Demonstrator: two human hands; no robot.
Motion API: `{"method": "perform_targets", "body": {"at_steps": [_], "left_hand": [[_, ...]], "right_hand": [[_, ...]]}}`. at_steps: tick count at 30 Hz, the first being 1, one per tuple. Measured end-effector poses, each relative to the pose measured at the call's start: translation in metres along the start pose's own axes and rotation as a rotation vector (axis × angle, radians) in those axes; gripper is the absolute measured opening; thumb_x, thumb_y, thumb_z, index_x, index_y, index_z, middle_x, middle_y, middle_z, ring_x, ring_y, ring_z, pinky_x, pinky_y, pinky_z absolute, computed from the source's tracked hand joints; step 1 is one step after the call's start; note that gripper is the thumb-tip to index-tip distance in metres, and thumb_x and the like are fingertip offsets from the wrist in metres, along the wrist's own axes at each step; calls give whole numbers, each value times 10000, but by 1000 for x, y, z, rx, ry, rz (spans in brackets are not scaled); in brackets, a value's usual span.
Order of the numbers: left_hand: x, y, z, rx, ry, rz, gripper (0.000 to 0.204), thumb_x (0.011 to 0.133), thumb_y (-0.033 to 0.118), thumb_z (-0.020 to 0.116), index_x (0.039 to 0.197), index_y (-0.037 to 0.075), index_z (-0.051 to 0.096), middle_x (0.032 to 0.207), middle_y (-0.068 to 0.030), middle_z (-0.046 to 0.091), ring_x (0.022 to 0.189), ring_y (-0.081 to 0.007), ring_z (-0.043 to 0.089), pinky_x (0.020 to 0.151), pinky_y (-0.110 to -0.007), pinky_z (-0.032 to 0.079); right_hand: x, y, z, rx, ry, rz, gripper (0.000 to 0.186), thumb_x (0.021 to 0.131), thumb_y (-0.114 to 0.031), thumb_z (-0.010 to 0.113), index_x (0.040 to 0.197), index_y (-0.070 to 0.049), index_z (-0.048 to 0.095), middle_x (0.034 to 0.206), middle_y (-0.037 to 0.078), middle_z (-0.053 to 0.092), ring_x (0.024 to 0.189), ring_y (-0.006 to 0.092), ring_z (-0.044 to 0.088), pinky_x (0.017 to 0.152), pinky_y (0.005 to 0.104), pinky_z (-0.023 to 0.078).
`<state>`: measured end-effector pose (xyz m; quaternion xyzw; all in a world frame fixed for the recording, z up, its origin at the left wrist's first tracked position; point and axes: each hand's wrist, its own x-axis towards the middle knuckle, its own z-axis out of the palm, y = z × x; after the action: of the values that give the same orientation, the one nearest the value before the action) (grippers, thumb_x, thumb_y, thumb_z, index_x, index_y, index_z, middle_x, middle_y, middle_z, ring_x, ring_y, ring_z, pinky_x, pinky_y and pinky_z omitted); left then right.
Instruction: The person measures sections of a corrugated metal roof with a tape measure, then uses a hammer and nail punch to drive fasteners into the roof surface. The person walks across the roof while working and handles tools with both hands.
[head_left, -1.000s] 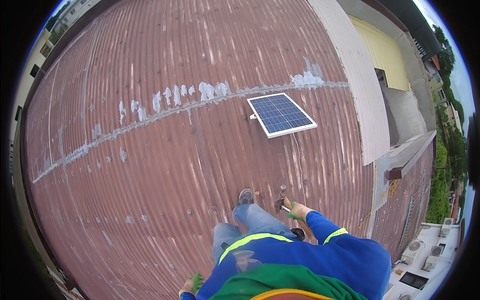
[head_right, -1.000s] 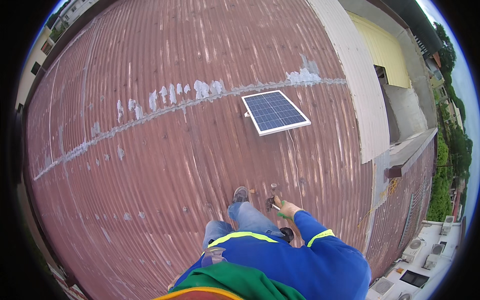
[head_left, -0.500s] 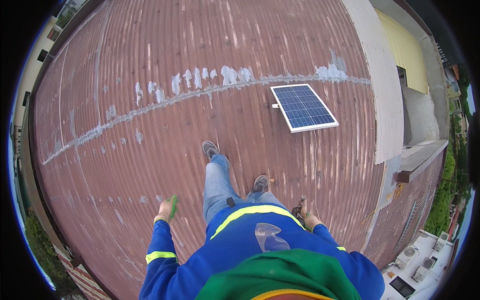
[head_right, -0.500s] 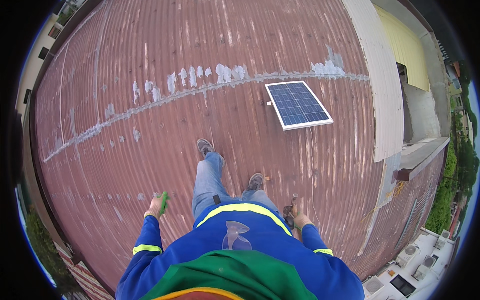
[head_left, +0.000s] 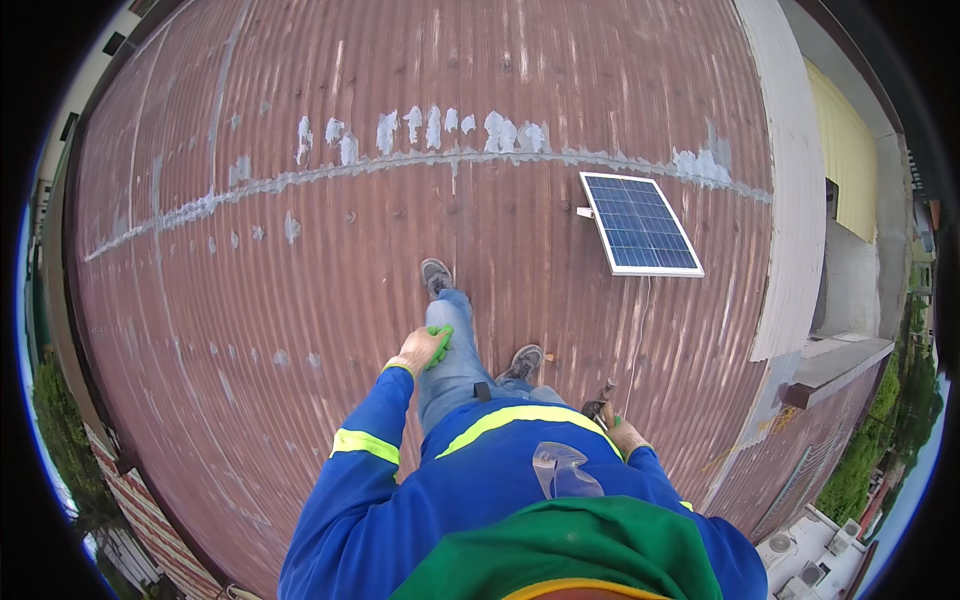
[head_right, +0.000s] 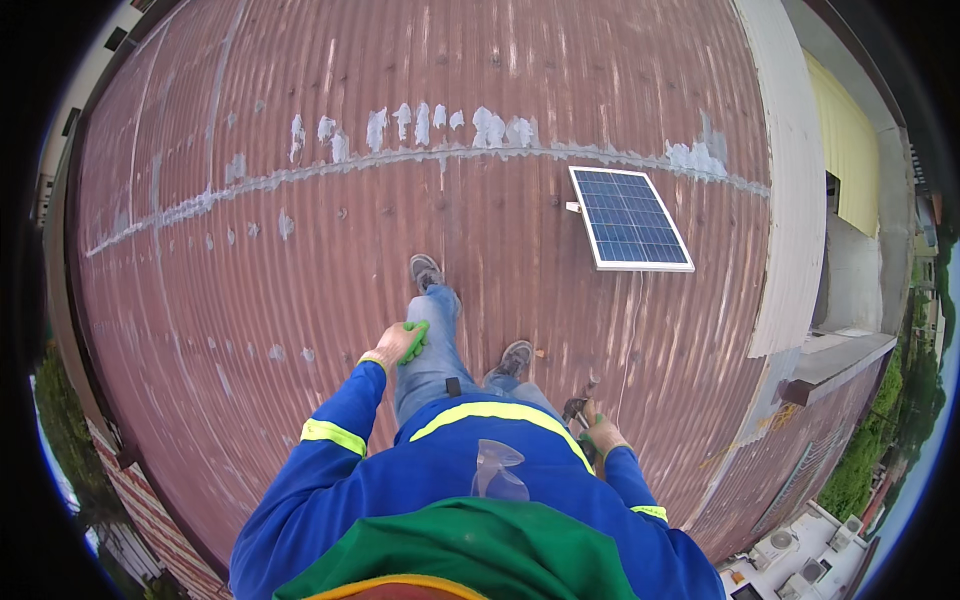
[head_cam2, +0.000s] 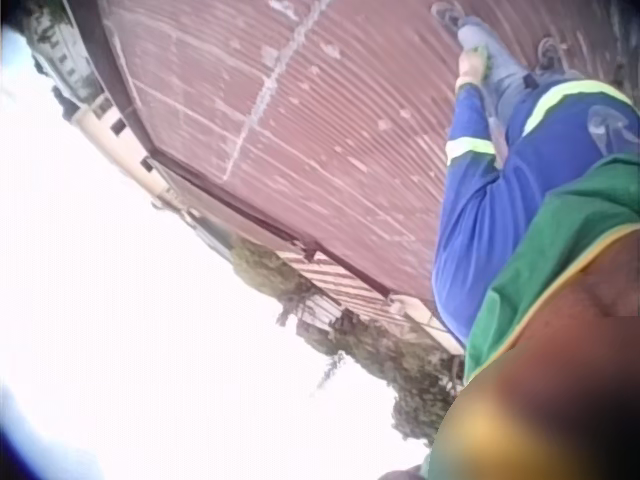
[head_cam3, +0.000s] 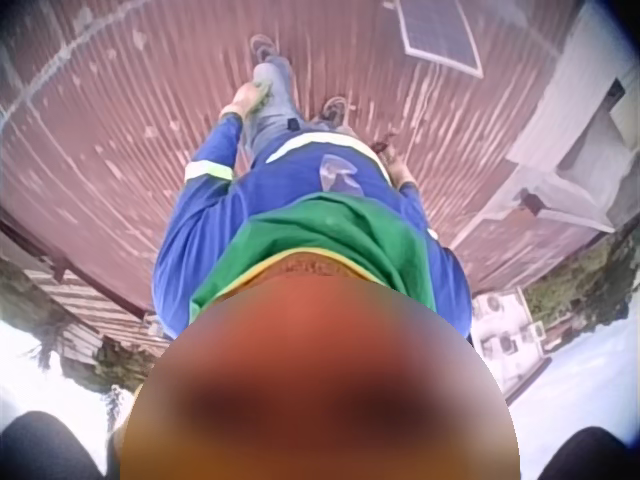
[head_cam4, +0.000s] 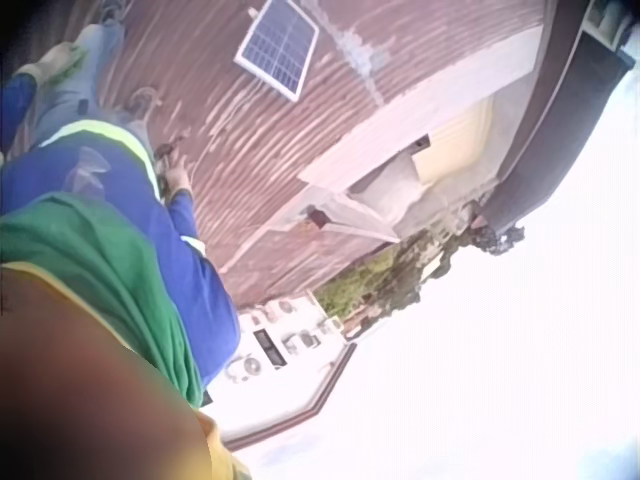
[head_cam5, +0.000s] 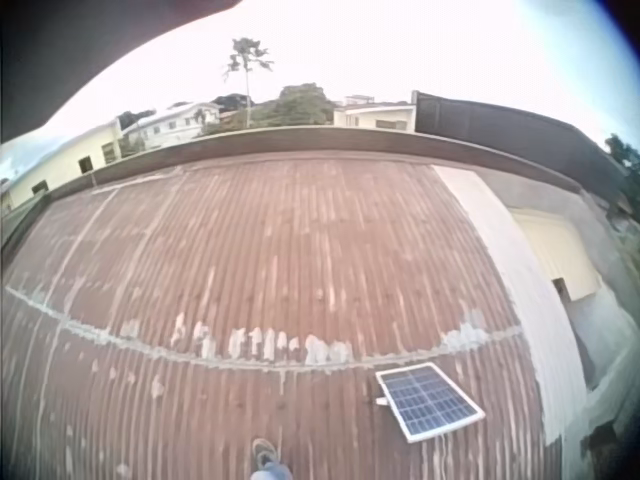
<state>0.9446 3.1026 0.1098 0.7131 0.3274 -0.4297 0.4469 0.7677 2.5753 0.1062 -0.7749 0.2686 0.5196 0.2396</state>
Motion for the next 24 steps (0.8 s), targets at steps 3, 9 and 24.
{"method": "perform_targets", "body": {"at_steps": [3, 9, 24], "left_hand": [[3, -7, 1, 11, -17, 24, 423, 1050, 494, 639, 881, 119, 738, 680, 13, 639, 535, -111, 547, 521, -313, 460], [-5, -21, 13, -55, 58, 81, 428, 1046, 493, 646, 902, 105, 757, 687, 12, 644, 558, -109, 559, 539, -313, 471], [-25, -44, 35, -94, 154, 149, 442, 1015, 504, 671, 983, 74, 770, 796, -30, 732, 677, -137, 669, 657, -348, 540]], "right_hand": [[4, -7, -5, 38, 75, -38, 665, 759, -231, 828, 1329, 40, 621, 1173, 255, 743, 1124, 385, 736, 950, 436, 567], [21, 0, -5, 127, 51, -133, 682, 740, -237, 820, 1333, 38, 625, 1204, 257, 737, 1154, 390, 724, 969, 443, 557], [33, 21, -26, -73, 43, -103, 693, 738, -250, 820, 1338, 36, 626, 1213, 257, 736, 1168, 393, 719, 980, 445, 551]]}}
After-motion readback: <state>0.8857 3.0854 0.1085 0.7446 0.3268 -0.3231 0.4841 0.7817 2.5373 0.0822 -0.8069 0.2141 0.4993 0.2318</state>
